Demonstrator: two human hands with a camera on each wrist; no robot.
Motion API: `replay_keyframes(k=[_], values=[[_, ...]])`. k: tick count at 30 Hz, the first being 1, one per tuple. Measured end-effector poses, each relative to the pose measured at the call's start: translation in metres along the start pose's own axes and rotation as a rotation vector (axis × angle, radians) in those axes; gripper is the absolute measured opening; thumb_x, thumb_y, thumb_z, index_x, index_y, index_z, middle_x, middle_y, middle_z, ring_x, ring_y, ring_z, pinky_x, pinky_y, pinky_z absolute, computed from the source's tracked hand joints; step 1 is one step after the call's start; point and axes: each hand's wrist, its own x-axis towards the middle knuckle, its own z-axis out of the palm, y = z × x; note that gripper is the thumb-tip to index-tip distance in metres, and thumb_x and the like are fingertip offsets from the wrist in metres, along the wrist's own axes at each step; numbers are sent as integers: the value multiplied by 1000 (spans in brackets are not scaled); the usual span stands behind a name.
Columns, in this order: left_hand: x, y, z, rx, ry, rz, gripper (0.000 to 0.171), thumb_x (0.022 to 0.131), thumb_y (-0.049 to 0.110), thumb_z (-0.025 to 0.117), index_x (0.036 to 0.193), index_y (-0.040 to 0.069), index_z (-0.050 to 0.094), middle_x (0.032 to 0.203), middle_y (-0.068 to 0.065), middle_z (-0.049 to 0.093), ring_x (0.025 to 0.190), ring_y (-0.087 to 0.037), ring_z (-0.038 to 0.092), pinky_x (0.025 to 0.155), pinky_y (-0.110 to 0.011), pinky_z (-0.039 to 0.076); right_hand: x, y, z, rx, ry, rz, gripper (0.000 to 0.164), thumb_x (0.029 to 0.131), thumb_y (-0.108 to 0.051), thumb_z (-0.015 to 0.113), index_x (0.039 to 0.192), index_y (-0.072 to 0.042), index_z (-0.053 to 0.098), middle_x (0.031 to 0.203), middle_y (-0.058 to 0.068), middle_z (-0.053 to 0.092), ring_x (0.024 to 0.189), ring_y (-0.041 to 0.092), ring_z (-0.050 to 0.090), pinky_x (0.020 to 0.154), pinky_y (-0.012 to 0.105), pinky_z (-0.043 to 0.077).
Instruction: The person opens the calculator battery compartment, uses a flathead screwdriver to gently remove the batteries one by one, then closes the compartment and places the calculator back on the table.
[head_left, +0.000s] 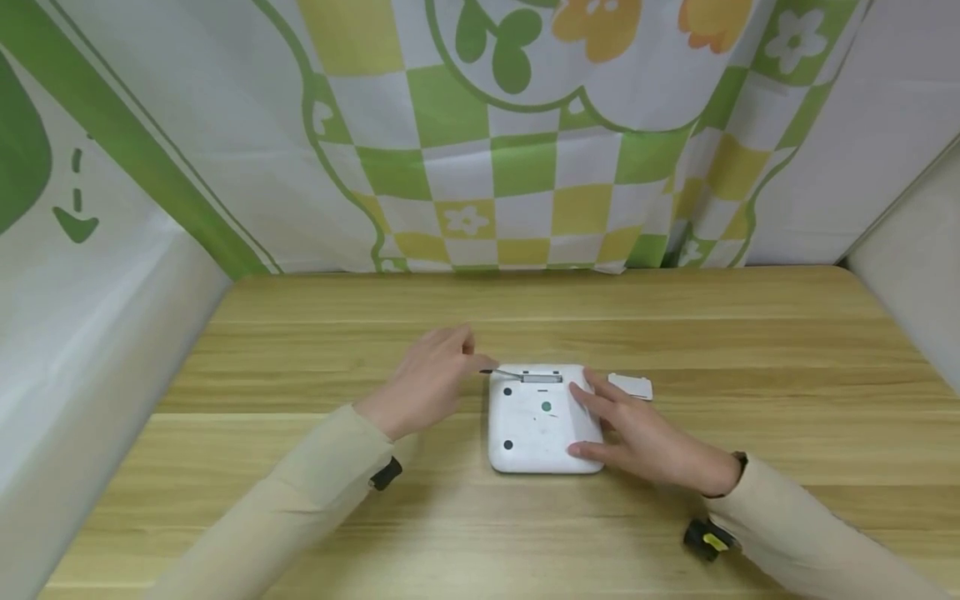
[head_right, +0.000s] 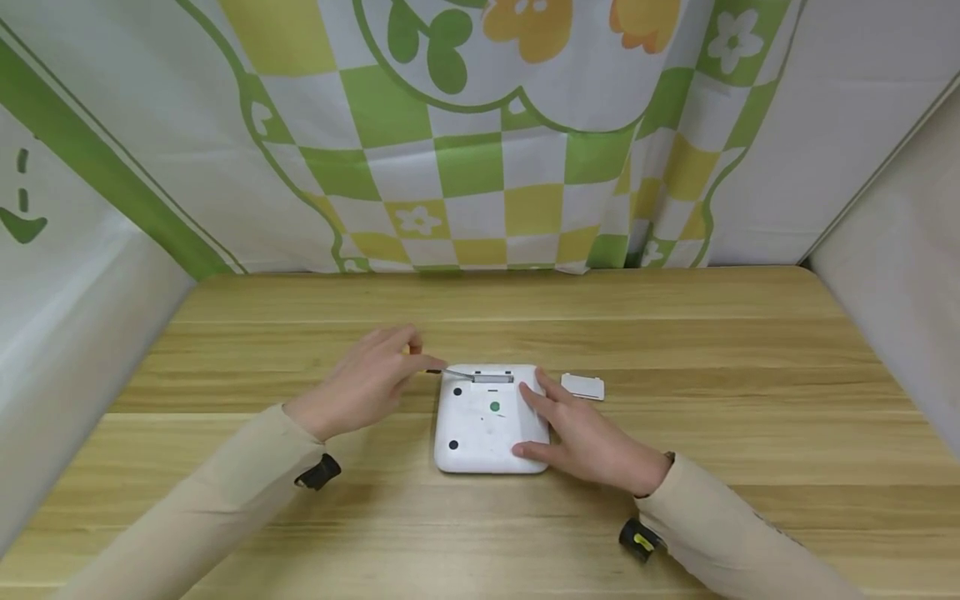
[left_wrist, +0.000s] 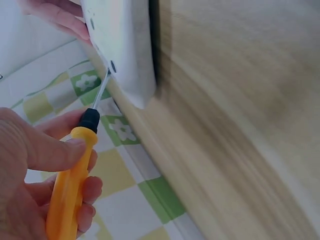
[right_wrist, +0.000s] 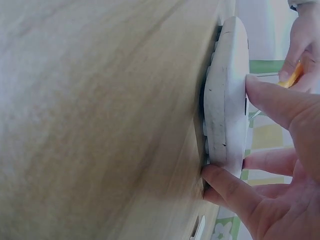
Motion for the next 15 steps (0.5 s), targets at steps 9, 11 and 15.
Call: replay_keyframes(k=[9,11,15], values=[[-8,-3,7,-45,31,-43,62,66,-19,60,115,17,71,90,-4,53,80,-16,47,72,-29,44,1,-1,0,8,-9,14,73,84,-32,73,142,1,43,150,30,27,133,45,38,104,52,38],[-8,-3,8,-50,32,-54,62,66,-19,60,116,17,71,91,-4,54,81,-17,48,71,-29,44,1,-1,0,9,-14,19,73,84,-32,73,142,1,43,150,30,27,133,45,38,103,52,38],[-8,-2,8,-72,39,-79,63,68,-19,59,118,18,69,96,-5,55,83,-19,51,73,-32,46,0,-1,-1,9,-28,30,73,85,-33,72,142,1,42,151,30,27,133,44,38,102,51,40]])
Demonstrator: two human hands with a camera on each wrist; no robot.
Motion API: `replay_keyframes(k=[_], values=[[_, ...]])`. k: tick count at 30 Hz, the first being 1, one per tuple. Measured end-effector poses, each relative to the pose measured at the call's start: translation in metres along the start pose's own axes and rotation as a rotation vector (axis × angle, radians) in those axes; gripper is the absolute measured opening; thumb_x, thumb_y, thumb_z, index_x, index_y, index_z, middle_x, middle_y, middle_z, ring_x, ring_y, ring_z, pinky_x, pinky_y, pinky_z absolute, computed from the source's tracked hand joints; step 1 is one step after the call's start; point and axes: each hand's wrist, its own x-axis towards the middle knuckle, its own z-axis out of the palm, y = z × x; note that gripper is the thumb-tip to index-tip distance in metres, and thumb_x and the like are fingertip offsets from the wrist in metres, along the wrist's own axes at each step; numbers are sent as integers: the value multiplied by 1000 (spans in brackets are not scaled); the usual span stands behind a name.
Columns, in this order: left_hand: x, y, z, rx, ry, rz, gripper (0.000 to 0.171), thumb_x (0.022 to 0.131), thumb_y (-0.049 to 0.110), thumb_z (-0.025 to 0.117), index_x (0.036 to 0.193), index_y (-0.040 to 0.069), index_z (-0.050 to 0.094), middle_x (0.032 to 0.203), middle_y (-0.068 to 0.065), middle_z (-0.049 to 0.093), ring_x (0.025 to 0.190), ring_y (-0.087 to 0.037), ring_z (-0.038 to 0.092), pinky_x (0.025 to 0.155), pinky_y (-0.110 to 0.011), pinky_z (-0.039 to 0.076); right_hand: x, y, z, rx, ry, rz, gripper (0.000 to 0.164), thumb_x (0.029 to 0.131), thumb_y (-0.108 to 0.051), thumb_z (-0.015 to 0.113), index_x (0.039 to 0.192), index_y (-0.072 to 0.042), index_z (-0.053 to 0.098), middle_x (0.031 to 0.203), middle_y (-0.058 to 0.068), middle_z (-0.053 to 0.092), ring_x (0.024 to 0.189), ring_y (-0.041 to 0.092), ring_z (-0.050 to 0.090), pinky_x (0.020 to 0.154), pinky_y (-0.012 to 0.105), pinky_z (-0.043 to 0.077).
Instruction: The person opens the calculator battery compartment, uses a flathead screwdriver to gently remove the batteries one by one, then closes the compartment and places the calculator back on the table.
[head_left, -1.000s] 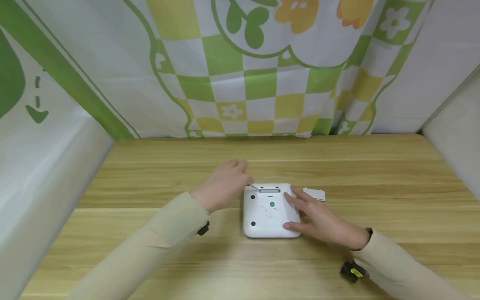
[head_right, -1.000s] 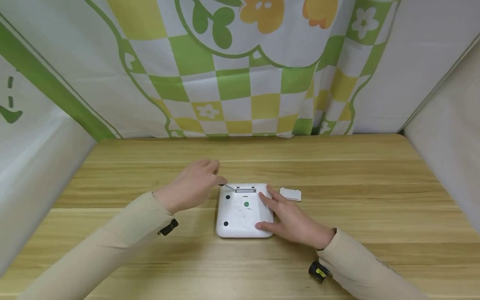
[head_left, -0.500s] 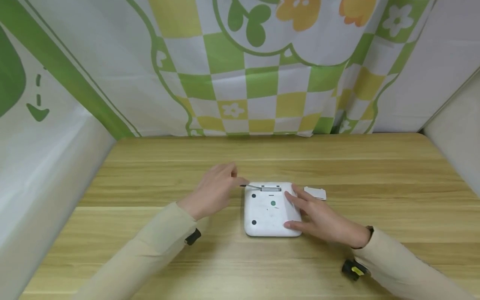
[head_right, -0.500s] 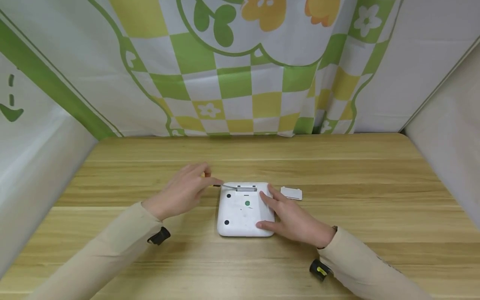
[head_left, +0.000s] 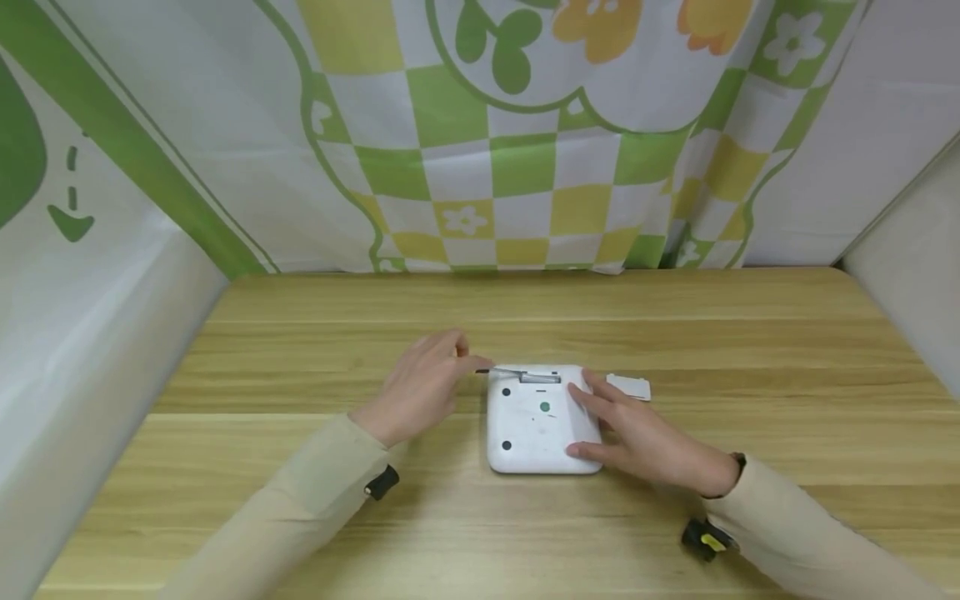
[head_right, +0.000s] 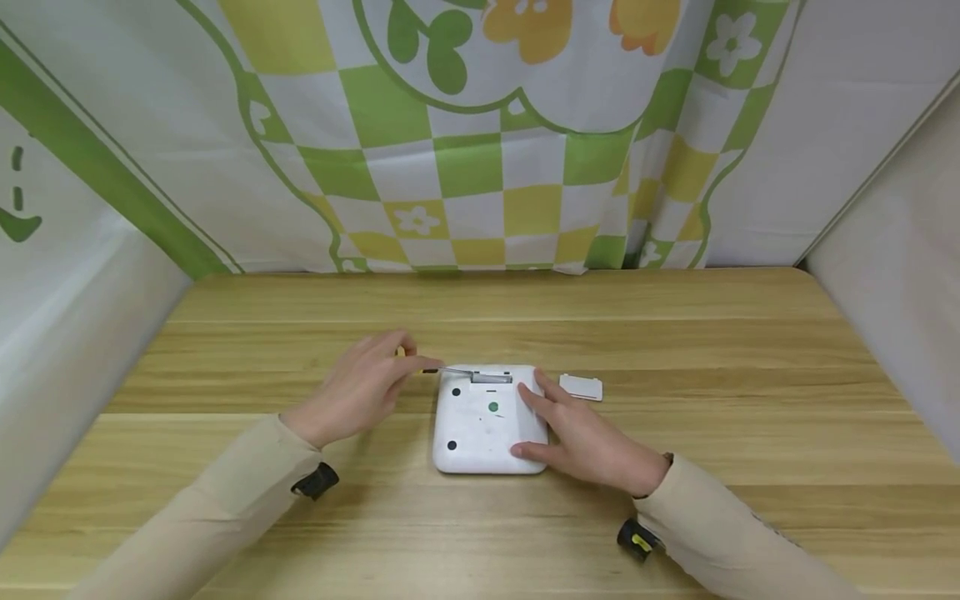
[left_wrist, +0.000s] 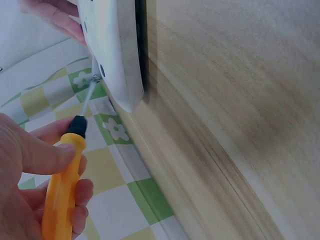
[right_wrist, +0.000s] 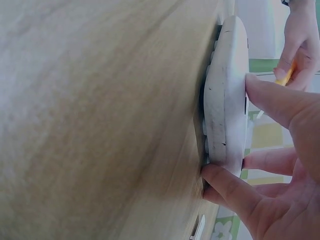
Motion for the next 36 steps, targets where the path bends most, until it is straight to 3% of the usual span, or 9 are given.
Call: replay_keyframes(k=[5,17,28,36], values=[[1,2,-1,-15,12,-18,63,71,-18,60,123,18,66,99,-5,53,84,-19,52,74,-33,46,-1,0,-1,4,-7,1,72,86,-34,71,143,0,42,151,29,27,133,44,38,102,51,41],[-5,1,-1,16,11,-4,59,70,-17,62,119,16,69,91,-4,53,75,-16,45,64,-25,39,-1,1,1,8,-10,6,73,86,-34,70,143,0,41,151,29,27,134,43,38,101,50,42],[-7,16,-8,59,-126,-30,55,76,-10,62,125,15,65,92,-6,55,69,-13,45,57,-23,39,-1,2,1,4,4,-13,72,87,-33,70,142,2,42,150,31,28,132,44,39,101,50,42],[-3,25,-7,80,-147,-58,50,79,-9,60,124,13,66,90,-7,55,69,-15,47,57,-25,40,0,1,2,-8,14,-17,72,86,-33,71,142,2,42,149,31,29,131,44,40,101,50,42]])
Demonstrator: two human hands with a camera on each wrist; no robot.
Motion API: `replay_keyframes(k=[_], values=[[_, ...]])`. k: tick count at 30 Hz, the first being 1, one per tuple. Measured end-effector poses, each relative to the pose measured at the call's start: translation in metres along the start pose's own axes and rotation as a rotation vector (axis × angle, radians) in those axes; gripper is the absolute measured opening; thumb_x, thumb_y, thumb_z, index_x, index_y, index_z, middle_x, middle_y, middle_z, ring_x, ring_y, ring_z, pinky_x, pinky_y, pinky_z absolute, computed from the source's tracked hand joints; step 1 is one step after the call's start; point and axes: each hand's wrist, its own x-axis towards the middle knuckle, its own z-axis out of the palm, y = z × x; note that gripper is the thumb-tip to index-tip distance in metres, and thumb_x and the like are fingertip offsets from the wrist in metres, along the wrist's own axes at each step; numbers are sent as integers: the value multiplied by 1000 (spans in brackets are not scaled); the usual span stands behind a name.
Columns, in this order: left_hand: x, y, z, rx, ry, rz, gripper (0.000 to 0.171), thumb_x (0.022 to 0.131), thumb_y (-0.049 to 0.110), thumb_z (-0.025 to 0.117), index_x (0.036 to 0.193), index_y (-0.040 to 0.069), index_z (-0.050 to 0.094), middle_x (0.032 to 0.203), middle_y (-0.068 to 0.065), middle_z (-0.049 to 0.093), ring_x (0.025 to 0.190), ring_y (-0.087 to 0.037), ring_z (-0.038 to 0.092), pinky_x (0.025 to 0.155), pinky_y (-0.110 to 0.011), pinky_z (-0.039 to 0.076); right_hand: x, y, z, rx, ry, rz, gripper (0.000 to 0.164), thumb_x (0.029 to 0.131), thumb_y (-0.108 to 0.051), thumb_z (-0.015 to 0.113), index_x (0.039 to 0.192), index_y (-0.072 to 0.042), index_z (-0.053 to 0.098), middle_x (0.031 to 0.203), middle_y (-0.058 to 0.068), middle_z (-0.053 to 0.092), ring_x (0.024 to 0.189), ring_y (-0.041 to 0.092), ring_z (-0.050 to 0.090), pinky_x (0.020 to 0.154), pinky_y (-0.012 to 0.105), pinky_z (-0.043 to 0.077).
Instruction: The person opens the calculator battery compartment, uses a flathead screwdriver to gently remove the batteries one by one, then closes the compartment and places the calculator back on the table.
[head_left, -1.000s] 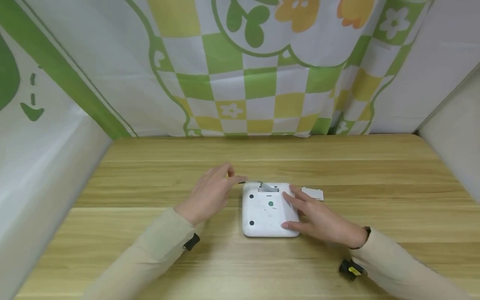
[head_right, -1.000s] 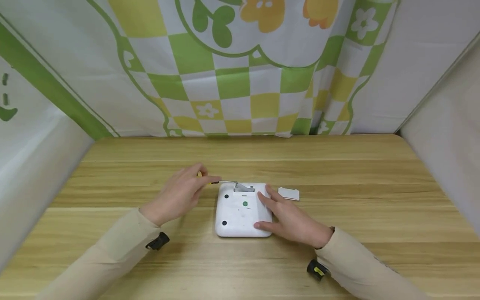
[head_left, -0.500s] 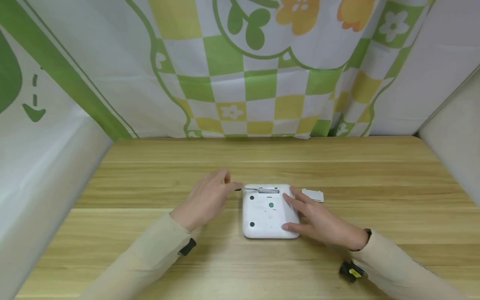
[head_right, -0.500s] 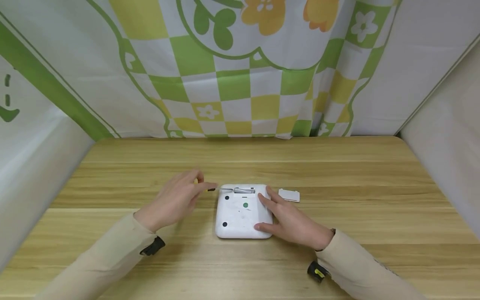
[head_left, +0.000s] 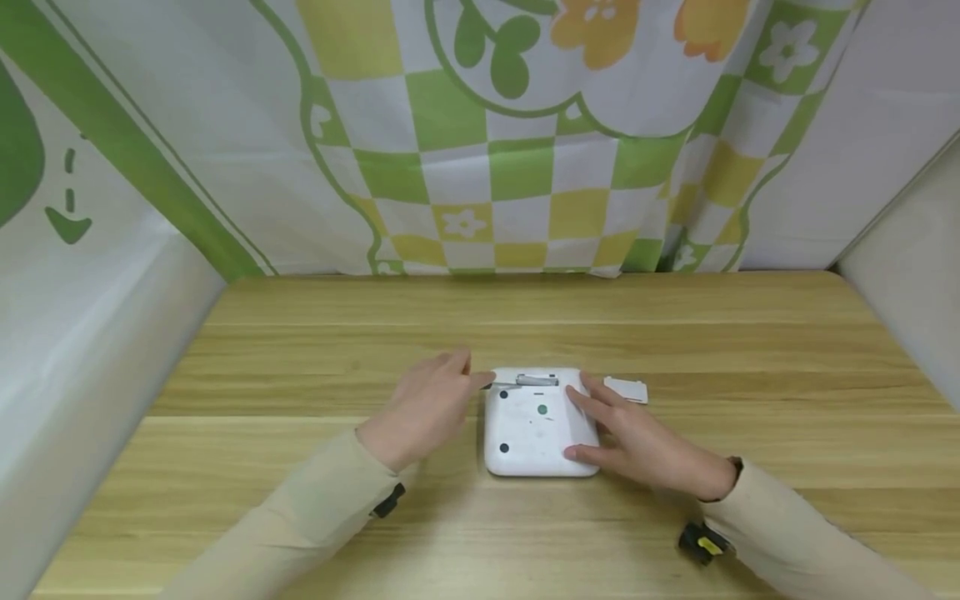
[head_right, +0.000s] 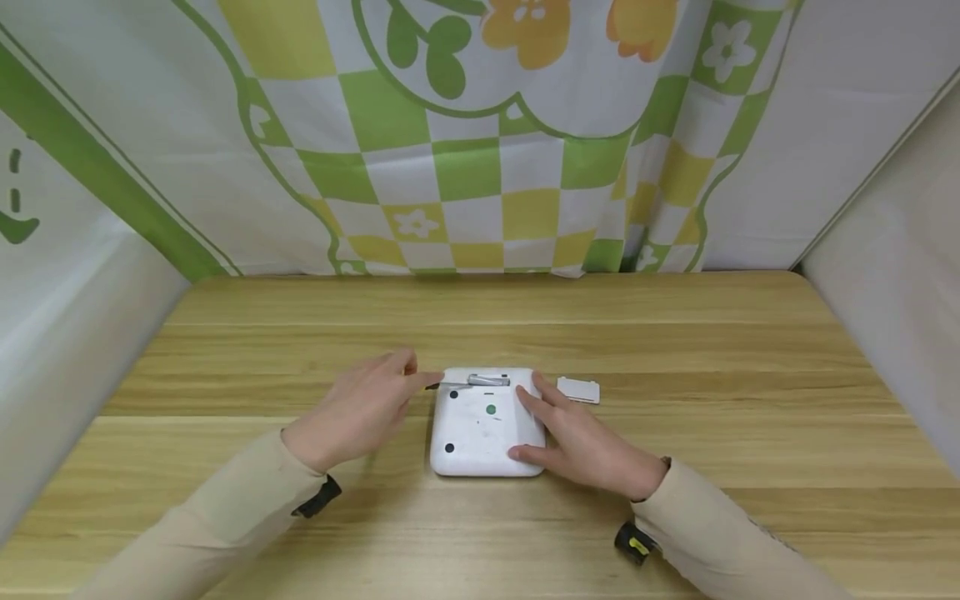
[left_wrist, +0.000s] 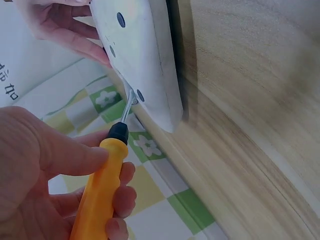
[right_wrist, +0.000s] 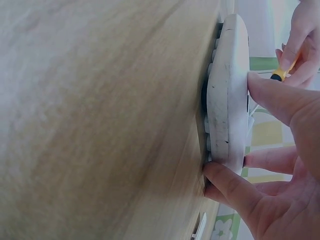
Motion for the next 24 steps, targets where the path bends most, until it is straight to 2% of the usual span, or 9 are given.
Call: replay_keyframes(k=[9,17,24], values=[[8,6,4,0,-28,-23,48,81,-7,60,124,13,66,92,-7,56,70,-15,47,57,-25,42,0,0,-1,0,0,-5,71,87,-34,70,141,2,43,149,31,30,130,44,42,100,51,43],[17,10,12,-40,-24,-6,46,83,-6,58,124,13,66,94,-8,55,72,-17,48,59,-27,43,-1,0,-1,5,10,-10,71,86,-33,71,141,2,43,149,32,29,130,45,42,100,51,42],[19,13,17,-79,-44,-13,52,80,-8,60,127,13,63,98,-9,54,72,-17,49,59,-27,44,-2,1,-1,7,3,-3,71,87,-35,69,142,1,42,150,30,29,130,44,43,100,51,43]])
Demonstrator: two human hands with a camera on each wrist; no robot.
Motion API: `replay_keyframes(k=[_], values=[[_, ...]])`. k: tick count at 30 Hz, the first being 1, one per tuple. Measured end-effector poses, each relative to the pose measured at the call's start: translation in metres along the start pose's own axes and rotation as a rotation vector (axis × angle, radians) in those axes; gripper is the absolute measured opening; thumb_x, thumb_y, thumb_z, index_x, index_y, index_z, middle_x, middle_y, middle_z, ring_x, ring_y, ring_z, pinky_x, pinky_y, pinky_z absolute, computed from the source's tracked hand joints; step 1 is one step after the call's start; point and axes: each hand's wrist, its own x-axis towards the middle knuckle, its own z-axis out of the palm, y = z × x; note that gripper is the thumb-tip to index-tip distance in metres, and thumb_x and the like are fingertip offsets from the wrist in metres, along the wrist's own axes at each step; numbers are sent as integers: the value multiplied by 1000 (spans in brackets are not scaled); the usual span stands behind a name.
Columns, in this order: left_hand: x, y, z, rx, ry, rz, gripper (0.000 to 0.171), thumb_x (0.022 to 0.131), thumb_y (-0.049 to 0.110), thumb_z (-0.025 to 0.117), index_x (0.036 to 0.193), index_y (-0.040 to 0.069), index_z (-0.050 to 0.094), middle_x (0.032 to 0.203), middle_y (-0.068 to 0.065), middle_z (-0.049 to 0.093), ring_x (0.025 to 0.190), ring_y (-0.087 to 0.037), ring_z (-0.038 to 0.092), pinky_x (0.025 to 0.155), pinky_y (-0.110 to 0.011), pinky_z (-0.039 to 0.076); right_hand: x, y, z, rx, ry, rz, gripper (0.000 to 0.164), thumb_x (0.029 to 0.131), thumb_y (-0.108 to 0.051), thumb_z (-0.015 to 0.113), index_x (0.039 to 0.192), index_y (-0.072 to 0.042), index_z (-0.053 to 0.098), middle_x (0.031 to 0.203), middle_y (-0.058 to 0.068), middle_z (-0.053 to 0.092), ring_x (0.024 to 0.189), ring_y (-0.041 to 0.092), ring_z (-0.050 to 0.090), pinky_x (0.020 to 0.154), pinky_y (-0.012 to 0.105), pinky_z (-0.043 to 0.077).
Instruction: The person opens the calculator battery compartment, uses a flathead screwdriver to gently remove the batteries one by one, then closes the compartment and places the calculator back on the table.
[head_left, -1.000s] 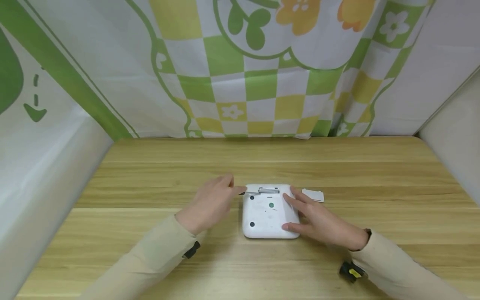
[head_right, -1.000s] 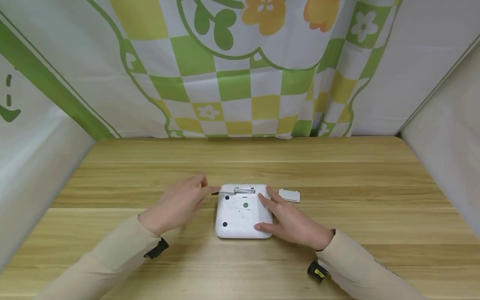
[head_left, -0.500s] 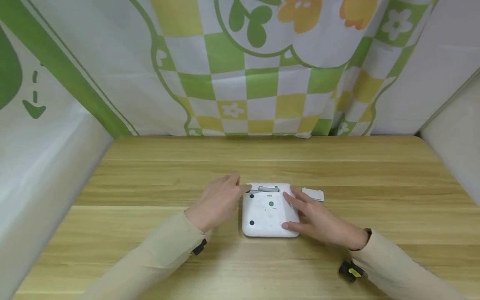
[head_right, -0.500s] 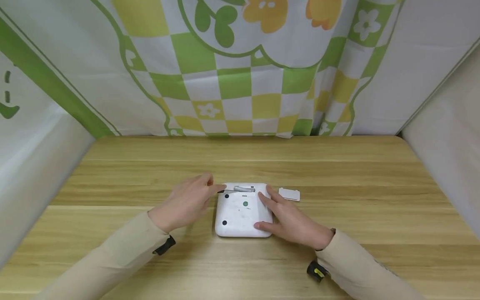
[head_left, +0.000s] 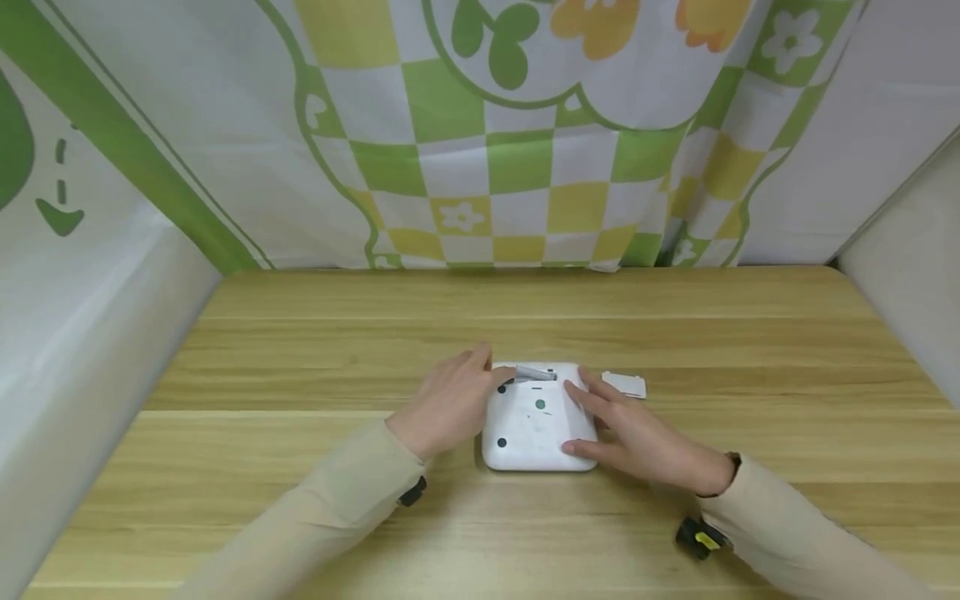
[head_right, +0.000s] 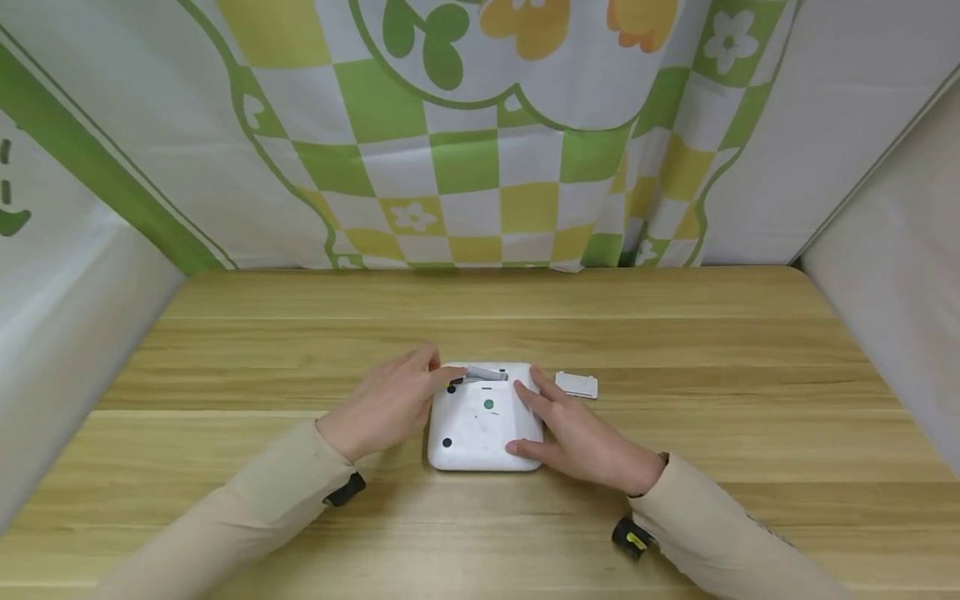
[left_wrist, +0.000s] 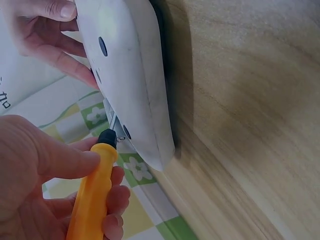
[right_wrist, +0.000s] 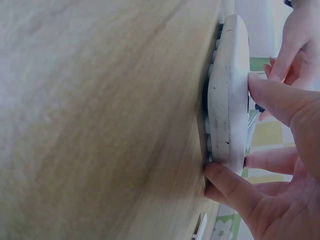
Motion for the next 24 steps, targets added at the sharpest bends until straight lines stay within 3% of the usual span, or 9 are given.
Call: replay_keyframes(k=[24], values=[[-5,-4,1,10,97,17,51,82,-7,60,130,10,60,93,-9,55,72,-15,46,61,-24,43,-1,-1,-1,9,14,-9,71,87,-35,70,141,2,43,149,32,29,130,45,41,100,52,42]])
